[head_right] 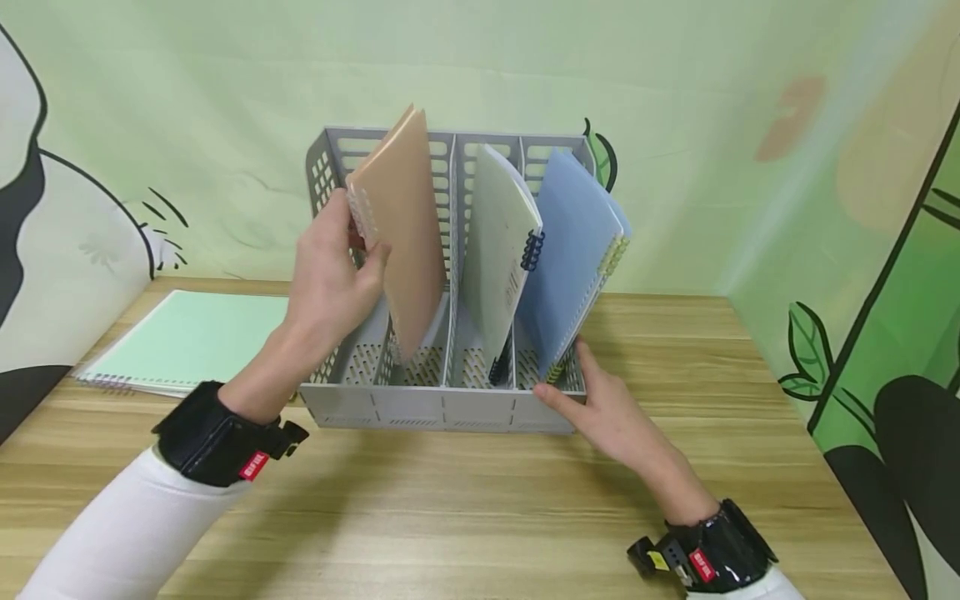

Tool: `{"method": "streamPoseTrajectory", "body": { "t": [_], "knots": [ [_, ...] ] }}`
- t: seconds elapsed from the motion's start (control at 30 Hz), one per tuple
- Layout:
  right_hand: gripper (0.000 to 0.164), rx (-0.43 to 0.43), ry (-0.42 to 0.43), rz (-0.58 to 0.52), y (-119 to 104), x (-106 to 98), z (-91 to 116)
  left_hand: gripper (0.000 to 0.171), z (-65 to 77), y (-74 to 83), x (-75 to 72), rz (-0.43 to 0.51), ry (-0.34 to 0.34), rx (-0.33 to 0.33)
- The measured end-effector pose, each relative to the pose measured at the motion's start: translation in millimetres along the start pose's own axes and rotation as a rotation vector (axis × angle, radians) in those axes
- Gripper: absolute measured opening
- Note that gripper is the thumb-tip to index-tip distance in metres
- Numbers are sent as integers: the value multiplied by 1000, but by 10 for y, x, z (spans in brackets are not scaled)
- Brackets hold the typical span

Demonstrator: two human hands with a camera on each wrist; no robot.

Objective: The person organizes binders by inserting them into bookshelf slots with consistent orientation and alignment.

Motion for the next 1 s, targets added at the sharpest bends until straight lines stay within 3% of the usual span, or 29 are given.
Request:
{"method": "streamPoseTrajectory", "body": {
  "t": [1.0],
  "knots": [
    [94,-8,4,10,-7,-11,-2,33,-48,-73,182,42,-178,-132]
  ]
}}
Point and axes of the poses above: each hand's wrist, its own z-axis away from the middle knuckle, its own x-axis out of the palm, y = z × x, the point moved 7 cm from there along -z, towards the middle knuckle, and after that the axes turned 7 degrees about -z, right-handed, at the moved point
